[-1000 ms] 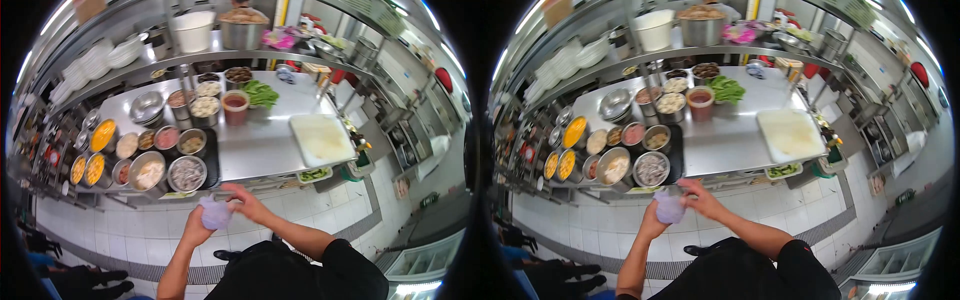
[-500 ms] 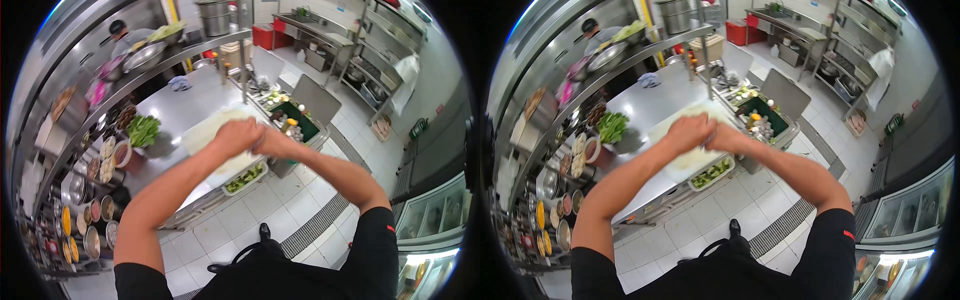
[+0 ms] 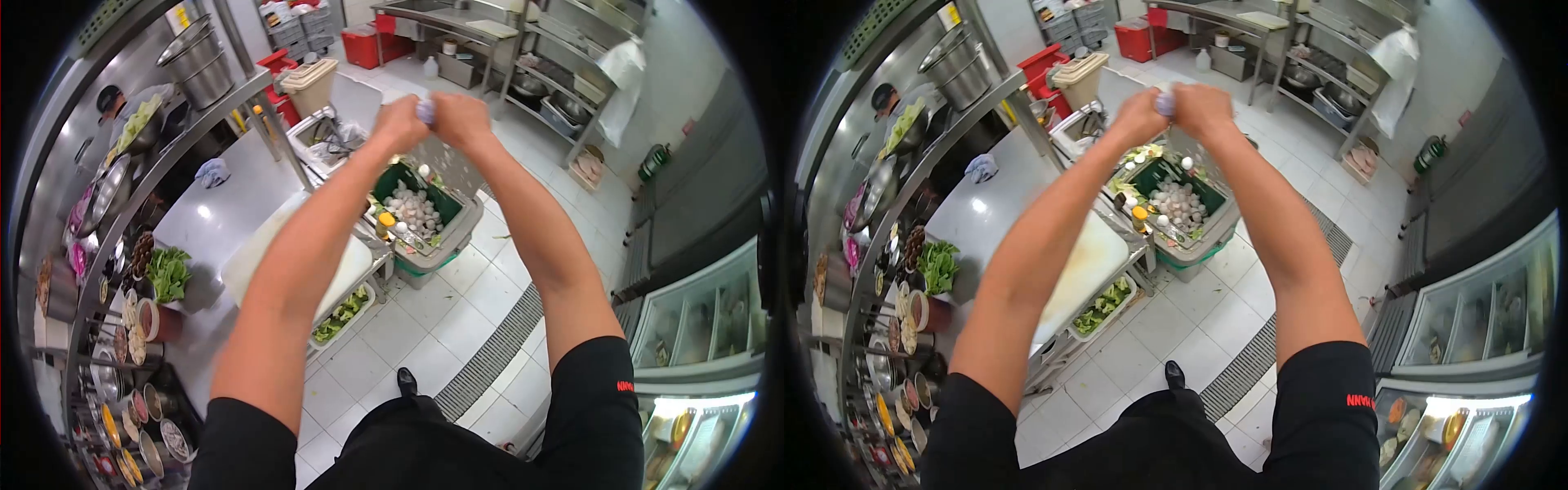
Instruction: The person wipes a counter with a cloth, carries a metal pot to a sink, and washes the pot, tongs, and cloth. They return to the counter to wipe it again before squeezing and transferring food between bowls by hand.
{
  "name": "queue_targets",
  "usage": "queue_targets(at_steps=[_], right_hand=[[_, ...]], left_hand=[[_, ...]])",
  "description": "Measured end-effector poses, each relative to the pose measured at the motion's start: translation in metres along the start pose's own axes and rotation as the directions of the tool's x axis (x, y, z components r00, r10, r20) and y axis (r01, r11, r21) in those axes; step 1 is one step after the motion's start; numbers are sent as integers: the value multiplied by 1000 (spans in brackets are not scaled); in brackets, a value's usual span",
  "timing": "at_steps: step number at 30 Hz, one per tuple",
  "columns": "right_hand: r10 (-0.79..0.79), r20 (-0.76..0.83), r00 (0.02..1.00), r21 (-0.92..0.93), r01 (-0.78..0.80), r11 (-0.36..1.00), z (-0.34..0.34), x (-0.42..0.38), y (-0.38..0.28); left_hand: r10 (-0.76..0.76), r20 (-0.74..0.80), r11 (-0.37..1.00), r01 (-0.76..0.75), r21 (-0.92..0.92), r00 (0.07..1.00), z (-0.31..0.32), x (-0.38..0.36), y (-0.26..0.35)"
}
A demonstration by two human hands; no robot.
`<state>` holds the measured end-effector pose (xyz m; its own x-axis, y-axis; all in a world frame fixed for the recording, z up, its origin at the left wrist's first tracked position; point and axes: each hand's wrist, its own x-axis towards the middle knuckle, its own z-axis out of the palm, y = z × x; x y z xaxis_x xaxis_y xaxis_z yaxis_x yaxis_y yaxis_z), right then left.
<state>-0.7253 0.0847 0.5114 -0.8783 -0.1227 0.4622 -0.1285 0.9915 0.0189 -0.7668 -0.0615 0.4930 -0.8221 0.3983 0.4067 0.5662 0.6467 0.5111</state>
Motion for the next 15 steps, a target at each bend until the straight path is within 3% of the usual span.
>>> queue_targets(at_steps=[2,3,4,5,6,7,8,9,10,11,12,13,14,15], right_hand=[[178,73,981,42,-181,983,47,-18,37],[333,259,907,67,-361,930,73,-32,57],[312,236,920,234,-366,901,116,-54,87],[280,303,911,395,-388,833,119,-85,90],[-43,-8,999,421,42,906,176,-118,120],[232,267,935,683,-353,640,147,-149,92],[354,512,783,787,-593,172,146,-180,74],[295,631,718,733,-676,75,195,-212,90],[216,698,683,700,-714,-5,203,-236,62],[134,757,639,651,-755,-77,213,-260,34],[51,807,588,589,-797,-136,220,-284,6],[-41,738,674,667,-738,-103,186,-293,-58],[-153,754,639,650,-759,30,184,-310,-99],[-248,764,596,639,-752,162,184,-326,-134]], left_hand=[[-79,171,973,113,-199,982,16,-30,-7],[-143,281,943,217,-254,949,20,-52,-9],[-88,133,966,118,-231,987,56,-80,-43],[-119,328,917,230,-325,937,45,-117,-49],[-243,352,900,345,-265,904,57,-167,-65],[-364,369,866,457,-203,855,70,-216,-81],[-396,332,861,472,-190,856,87,-272,-102],[-472,492,746,629,-221,732,71,-314,-101],[-486,584,664,709,-236,650,89,-360,-124],[-568,630,356,848,-393,530,87,-396,-116],[-598,655,167,871,-462,462,83,-421,-106],[-607,684,-22,852,-523,404,76,-439,-96],[-639,659,-37,839,-542,398,63,-450,-79],[-699,608,-174,736,-654,375,45,-456,-60]])
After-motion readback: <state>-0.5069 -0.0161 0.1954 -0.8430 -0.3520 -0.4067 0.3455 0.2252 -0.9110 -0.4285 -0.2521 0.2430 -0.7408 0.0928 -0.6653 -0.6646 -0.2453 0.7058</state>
